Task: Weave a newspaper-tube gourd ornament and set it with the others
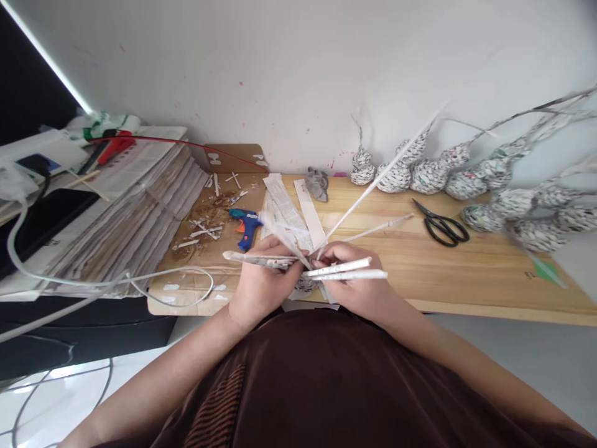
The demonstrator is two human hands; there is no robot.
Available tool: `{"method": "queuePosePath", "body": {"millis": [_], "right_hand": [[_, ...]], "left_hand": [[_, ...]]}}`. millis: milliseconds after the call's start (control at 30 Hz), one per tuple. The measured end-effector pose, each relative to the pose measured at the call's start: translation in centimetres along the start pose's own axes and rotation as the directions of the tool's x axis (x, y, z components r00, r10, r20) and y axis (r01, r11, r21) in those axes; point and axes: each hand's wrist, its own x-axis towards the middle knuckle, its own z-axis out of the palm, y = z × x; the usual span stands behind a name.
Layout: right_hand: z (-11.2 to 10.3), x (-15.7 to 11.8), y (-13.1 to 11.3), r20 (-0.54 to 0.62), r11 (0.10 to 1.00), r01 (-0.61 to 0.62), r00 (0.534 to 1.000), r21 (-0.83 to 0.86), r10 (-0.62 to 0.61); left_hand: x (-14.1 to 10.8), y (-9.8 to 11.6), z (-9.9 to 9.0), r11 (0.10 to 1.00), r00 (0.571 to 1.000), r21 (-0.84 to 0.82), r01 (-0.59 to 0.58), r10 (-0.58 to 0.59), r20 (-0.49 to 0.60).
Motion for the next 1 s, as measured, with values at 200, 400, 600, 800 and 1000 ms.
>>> {"method": "queuePosePath", "body": {"millis": [200, 400, 600, 800, 1000], "right_hand": [[0.8, -1.0, 0.2, -0.056, 0.941, -0.198, 0.974, 0.276, 0.221], [0.5, -0.4, 0.5, -0.065, 0.836, -0.339, 0.913, 0.431, 0.403], [-0.7, 1.0, 0.0, 0.031, 0.830, -0.430, 0.893, 0.355, 0.449], [-0.5, 0.8, -0.8, 0.046, 0.826, -0.425, 0.896, 0.369, 0.441], [-0.6, 0.6, -0.8, 0.065, 0.780, -0.474, 0.867, 0.409, 0.493]], "left_hand": [[0.0, 0.1, -0.1, 0.999, 1.000, -0.045, -0.023, 0.024, 0.002], [-0.1, -0.5, -0.4, 0.982, 0.981, -0.029, -0.186, 0.187, 0.051], [-0.3, 1.1, -1.3, 0.931, 0.923, 0.098, -0.352, 0.327, 0.204], [-0.9, 0.9, -0.4, 0.943, 0.946, 0.127, -0.307, 0.287, 0.150], [-0.9, 0.6, -0.3, 0.964, 0.950, 0.038, -0.263, 0.252, 0.187]]}}
